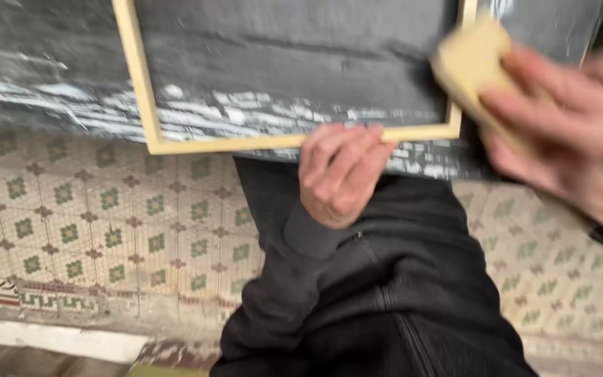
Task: Sanding the corners and edges of a wooden picture frame using a sanding block.
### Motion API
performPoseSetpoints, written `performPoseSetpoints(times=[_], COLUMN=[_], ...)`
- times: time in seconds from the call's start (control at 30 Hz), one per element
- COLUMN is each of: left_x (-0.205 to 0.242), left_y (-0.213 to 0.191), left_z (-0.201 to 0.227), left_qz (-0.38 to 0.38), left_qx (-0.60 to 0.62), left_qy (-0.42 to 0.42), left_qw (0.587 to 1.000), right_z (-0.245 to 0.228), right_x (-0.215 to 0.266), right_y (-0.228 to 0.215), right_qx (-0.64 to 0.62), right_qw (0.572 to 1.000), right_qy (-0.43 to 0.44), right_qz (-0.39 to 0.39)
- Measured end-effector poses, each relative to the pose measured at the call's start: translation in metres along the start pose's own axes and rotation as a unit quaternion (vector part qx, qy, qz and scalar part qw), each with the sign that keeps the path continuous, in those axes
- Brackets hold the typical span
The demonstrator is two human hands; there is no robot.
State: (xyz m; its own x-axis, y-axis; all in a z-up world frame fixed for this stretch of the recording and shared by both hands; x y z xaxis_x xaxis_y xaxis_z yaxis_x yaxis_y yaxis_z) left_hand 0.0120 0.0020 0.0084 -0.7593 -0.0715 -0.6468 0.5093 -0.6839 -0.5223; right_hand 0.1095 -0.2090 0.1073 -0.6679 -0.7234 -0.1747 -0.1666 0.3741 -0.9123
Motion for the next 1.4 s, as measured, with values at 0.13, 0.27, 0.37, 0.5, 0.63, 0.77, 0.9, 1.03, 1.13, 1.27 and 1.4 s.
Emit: performPoseSetpoints(times=[0.13, 0.27, 0.37, 0.5, 0.63, 0.77, 0.9, 1.03, 1.13, 1.27, 1.4], left_x=[-0.007, -0.006, -0.010, -0.008, -0.007, -0.008, -0.006, -0.008, -0.005, -0.015, -0.008], left_y=[-0.002, -0.003, -0.007, -0.001, -0.007, -0.003, -0.008, 0.000, -0.002, -0.006, 0.000], left_z=[0.009, 0.002, 0.008, 0.003, 0.008, 0.004, 0.009, 0.005, 0.001, 0.009, 0.000], left_qz=[0.000, 0.004, -0.006, -0.003, -0.004, 0.009, -0.004, 0.001, 0.009, -0.016, 0.018], left_qx=[0.017, 0.009, 0.021, -0.013, 0.020, -0.001, 0.024, 0.005, 0.000, 0.012, -0.009], left_qy=[0.009, -0.003, 0.011, -0.011, 0.001, 0.005, -0.017, 0.004, -0.003, -0.005, 0.013], left_qw=[1.000, 1.000, 1.000, 1.000, 1.000, 1.000, 1.000, 1.000, 1.000, 1.000, 1.000], right_z=[0.001, 0.034, -0.010, 0.021, 0.006, -0.010, 0.003, -0.015, -0.004, -0.012, 0.006], right_x=[0.036, 0.051, 0.009, 0.044, 0.028, 0.017, 0.021, 0.012, 0.002, 0.011, 0.023], right_y=[0.010, 0.022, -0.007, 0.014, 0.008, -0.002, 0.005, -0.001, 0.002, 0.012, 0.006], right_qx=[0.016, -0.169, 0.055, 0.014, 0.038, 0.018, 0.017, 0.018, 0.035, -0.009, 0.005], right_qw=[1.000, 0.978, 0.998, 0.999, 0.997, 0.998, 0.996, 1.000, 0.998, 0.999, 0.999], right_qy=[0.010, 0.095, 0.038, -0.044, 0.026, -0.044, 0.044, 0.020, 0.001, -0.016, -0.034], right_qz=[-0.019, -0.078, -0.012, -0.029, -0.056, -0.035, -0.075, -0.015, -0.047, 0.051, -0.019])
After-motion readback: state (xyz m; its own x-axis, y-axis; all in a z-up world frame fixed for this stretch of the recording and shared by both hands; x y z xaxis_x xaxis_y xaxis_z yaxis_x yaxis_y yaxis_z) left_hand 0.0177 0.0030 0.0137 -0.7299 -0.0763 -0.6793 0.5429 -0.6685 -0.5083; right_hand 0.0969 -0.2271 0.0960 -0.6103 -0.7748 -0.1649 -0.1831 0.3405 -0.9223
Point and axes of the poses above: each hand's wrist, its own x-axis away from the middle knuckle, its own y-axis out of the palm, z = x × y, the point moved 2 cm from there along -x, towards the middle knuckle, and after that the axes turned 3 degrees about z, right-handed, at the moved point
